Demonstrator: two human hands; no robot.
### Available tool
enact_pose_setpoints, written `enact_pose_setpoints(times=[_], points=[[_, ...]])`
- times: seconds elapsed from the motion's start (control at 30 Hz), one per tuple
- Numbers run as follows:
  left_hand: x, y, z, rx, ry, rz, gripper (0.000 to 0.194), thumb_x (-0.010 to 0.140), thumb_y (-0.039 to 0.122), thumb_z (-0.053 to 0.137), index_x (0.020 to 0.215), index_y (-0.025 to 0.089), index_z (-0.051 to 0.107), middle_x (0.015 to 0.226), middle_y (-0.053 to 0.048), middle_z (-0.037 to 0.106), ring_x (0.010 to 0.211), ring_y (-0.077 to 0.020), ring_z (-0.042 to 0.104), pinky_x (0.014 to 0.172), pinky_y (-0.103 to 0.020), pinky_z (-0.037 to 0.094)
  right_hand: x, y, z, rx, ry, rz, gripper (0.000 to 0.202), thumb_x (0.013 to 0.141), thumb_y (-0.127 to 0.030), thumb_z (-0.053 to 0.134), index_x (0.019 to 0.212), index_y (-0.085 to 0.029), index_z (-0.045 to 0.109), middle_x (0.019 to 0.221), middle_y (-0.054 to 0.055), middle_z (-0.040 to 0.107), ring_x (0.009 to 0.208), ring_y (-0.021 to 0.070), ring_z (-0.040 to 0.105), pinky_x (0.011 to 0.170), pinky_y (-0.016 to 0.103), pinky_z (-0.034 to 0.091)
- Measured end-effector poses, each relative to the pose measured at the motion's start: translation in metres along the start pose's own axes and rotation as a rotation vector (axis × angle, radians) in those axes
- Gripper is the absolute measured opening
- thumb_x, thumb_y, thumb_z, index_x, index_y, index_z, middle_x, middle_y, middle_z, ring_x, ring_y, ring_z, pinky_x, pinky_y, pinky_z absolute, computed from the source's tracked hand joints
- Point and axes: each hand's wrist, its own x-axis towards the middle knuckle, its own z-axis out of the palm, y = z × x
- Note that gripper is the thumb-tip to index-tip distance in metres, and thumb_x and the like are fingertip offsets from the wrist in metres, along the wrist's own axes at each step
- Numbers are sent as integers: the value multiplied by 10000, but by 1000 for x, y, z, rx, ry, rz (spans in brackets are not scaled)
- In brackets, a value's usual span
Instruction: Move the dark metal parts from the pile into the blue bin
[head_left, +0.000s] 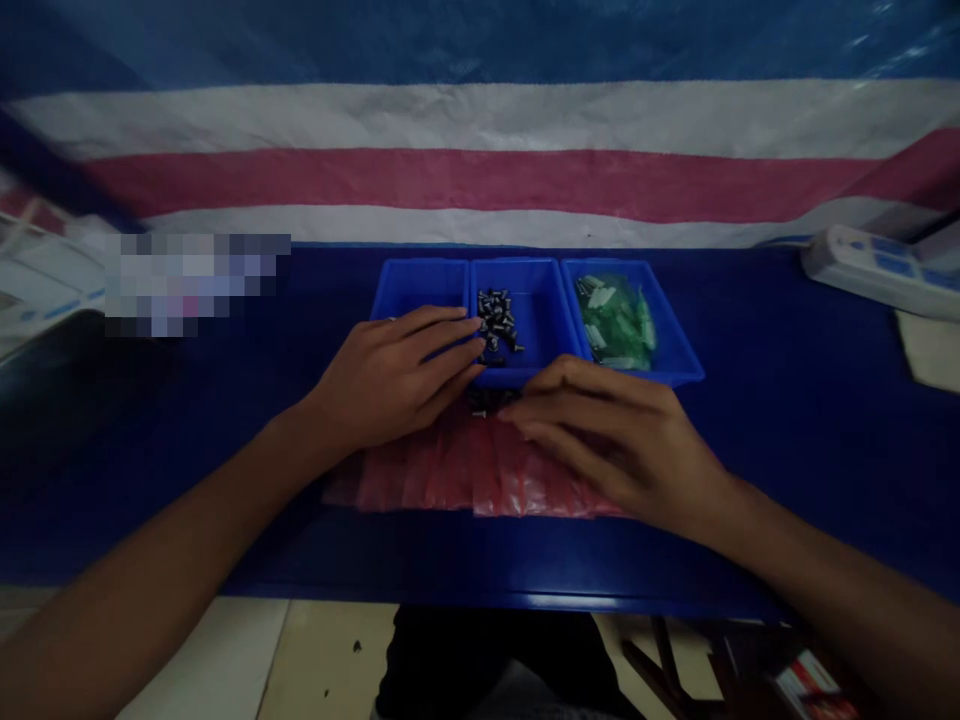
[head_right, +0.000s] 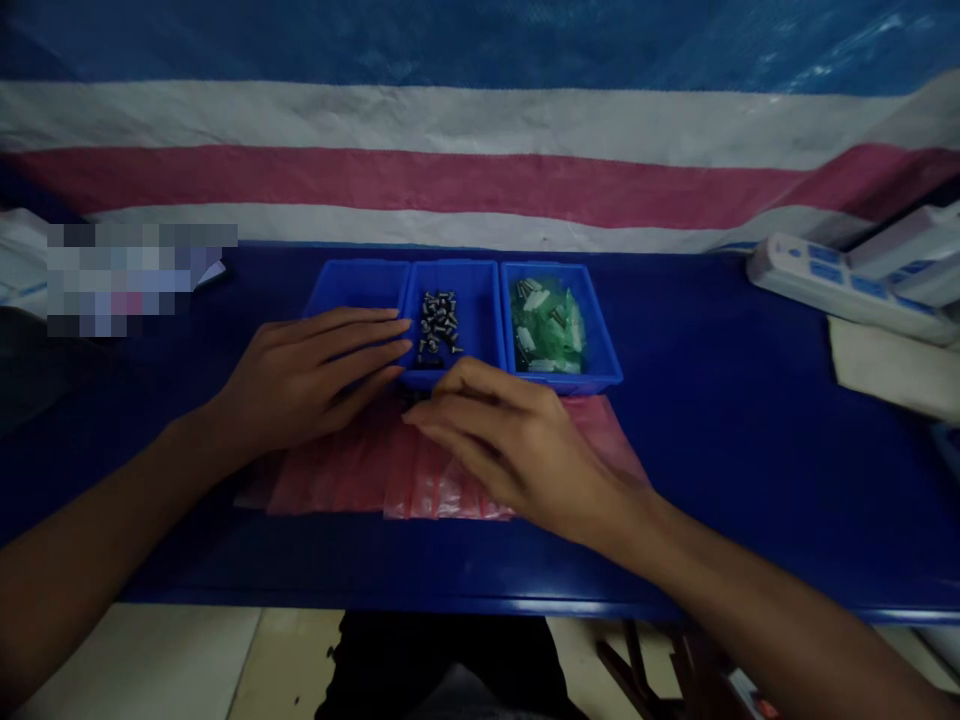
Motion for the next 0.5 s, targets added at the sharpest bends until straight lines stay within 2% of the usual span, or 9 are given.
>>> enact_pose_setpoints(times=[0.07,0.13,0.27,0.33,0.4,0.43,0.5], points=[[0,-1,1,7,11,10,211,1068,245,610,1198,142,740,1274,-91,776,1196,-252,752,902,-355,682,3,-3,-1,216,38,111,101,1067,-189,633,1068,-199,733,907,28,719,818,138,704,746,257,603],[0,-1,1,0,18,16,212,1062,241,619,1198,130,738,1270,-96,777,1190,-261,755,899,-365,686,4,-6,-2,396,36,206,141,1075,-223,624,980,-207,727,802,14,704,752,141,697,698,262,598],[0,-2,2,-30,15,-7,210,1058,245,625,1209,150,735,1287,-92,771,1207,-261,748,934,-374,683,5,-10,-2,749,53,408,154,1060,-336,668,964,-217,696,803,6,742,643,133,716,619,258,609],[0,-2,1,-32,11,-8,212,1053,238,629,1213,147,734,1294,-96,768,1213,-267,746,932,-378,684,5,-10,-2,872,47,536,190,1007,-384,750,953,-212,689,687,-32,715,493,108,658,481,212,541],[-1,-2,1,-28,5,-5,216,1050,229,629,1221,148,733,1299,-97,765,1221,-270,742,935,-382,683,6,-9,-3,899,33,627,245,965,-405,801,891,-196,698,572,-55,661,393,91,589,385,182,456],[-1,-2,1,-28,0,-5,220,1051,227,625,1227,152,734,1302,-97,764,1225,-271,740,940,-384,683,7,-8,-4,897,53,642,243,964,-408,802,900,-190,713,600,-38,691,417,101,619,382,180,462],[-1,-2,1,-27,-9,2,230,1054,228,615,1236,158,735,1306,-99,762,1227,-274,739,943,-392,683,9,-8,-6,901,146,609,209,993,-392,768,1075,-202,740,867,30,808,665,165,777,513,222,600]])
